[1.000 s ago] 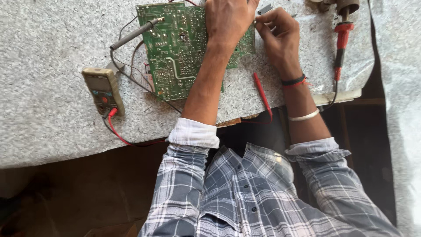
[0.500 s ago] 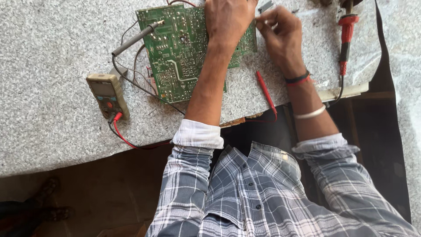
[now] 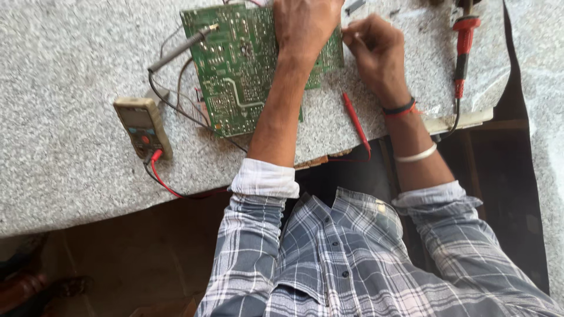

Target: The person uses a soldering iron to apply solder to a green circuit board while holding a small component with the other hand. The person repeatedly positions the component and applies heat to secure it to the board.

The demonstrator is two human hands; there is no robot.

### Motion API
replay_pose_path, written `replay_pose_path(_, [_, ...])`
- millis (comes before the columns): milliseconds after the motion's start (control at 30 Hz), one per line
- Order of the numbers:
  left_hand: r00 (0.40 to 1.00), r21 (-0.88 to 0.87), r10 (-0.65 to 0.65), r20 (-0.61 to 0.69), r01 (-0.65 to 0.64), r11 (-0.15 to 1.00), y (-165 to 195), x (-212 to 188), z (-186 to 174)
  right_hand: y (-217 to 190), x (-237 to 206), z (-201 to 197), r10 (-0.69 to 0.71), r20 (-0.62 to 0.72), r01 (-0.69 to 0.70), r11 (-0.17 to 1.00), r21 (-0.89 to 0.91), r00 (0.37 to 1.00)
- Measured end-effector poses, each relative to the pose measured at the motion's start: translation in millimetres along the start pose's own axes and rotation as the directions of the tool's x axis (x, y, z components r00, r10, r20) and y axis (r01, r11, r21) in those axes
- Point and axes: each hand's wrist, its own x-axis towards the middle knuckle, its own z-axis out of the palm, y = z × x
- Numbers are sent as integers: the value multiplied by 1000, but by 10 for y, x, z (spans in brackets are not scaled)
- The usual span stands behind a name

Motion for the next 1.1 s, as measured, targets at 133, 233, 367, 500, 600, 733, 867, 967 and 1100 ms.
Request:
replay_pose_path(133, [999, -19, 24, -38, -25, 1000, 25, 28, -65, -24, 57, 5, -62, 12, 63, 997, -39, 998])
replay_pose_path(233, [997, -41, -53, 52, 55, 998, 83, 60, -122, -75, -4, -20, -20, 0, 20, 999, -34, 1000])
replay_pose_path(367, [1000, -7, 1, -1, -1, 1000, 119, 143, -233, -161, -26, -26, 38, 16, -39, 998, 46, 999])
replay_pose_path(500, [975, 3, -105, 196, 107, 994, 175, 196, -315, -201, 95, -9, -8, -18, 6, 996, -86, 1000])
replay_pose_path(600, [957, 21, -148, 249, 148, 989, 219, 225, -376, -256, 75, -29, -3, -24, 1, 994, -106, 1000])
replay_pose_path(733, [933, 17, -184, 309, 188, 982, 272, 267, -451, -410, -168, -101, 69, -3, -69, 993, -91, 998])
replay_pose_path(867, [912, 27, -210, 352, 214, 976, 308, 315, -483, -556, -271, -145, 61, 32, -58, 994, -97, 998])
replay_pose_path(967, [901, 52, -221, 374, 218, 975, 316, 336, -480, -588, -201, -123, 160, -9, -161, 983, -90, 987])
replay_pose_path(1100, [890, 70, -231, 393, 222, 973, 317, 352, -459, -520, 14, -100, 110, -20, -112, 989, -98, 994])
